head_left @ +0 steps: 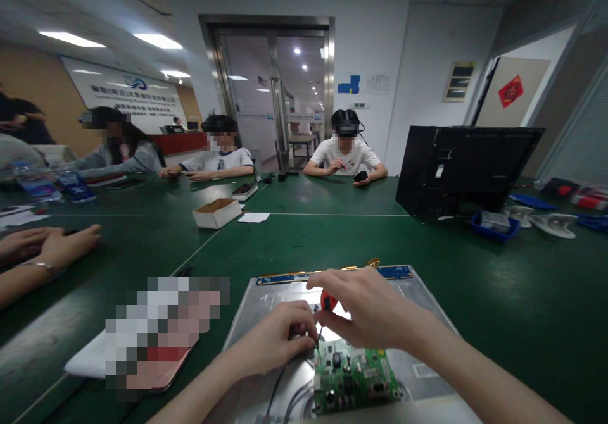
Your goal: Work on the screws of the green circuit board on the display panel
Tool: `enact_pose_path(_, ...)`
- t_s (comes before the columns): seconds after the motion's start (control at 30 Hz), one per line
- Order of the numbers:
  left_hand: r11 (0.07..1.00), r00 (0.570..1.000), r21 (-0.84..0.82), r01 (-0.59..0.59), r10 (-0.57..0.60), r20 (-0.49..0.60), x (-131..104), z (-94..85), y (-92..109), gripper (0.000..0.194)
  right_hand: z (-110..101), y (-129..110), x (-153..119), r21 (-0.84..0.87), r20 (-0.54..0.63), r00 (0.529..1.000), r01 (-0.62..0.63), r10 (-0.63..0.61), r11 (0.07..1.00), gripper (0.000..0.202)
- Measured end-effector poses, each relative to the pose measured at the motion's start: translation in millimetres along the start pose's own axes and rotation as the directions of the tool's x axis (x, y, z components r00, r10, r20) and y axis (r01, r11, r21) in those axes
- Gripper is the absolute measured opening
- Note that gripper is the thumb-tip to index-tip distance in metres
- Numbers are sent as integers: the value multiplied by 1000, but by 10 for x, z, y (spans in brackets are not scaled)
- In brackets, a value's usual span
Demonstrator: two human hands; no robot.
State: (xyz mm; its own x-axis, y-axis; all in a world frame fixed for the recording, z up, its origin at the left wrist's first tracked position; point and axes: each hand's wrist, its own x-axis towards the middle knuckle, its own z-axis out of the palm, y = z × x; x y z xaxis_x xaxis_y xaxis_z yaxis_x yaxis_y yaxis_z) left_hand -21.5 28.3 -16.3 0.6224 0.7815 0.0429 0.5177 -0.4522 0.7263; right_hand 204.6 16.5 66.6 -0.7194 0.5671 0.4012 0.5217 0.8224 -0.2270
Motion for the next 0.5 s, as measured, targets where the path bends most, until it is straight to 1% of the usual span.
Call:
enact_pose_path(0.1, 1000, 1000, 12, 21, -21, 2, 0, -2, -4, 8, 0, 3, -2, 4, -8, 999, 33, -33, 999, 20)
enact_pose_path(0.17, 1000, 1000, 3, 30, -30, 7, 1, -6, -1, 8, 0, 3, -5, 11, -15, 999, 40, -40, 999, 20)
enact_pose_path(0.37, 1000, 1000, -17, -11, 11, 26, 4, -24, 20, 6, -23, -14, -11, 80, -12, 999, 41, -40, 996, 37)
enact_pose_path(0.5, 1000, 999, -9, -6, 7, 39, 6, -18, 4, 9, -38, -27, -7, 111, -1, 999, 34, -34, 993, 41)
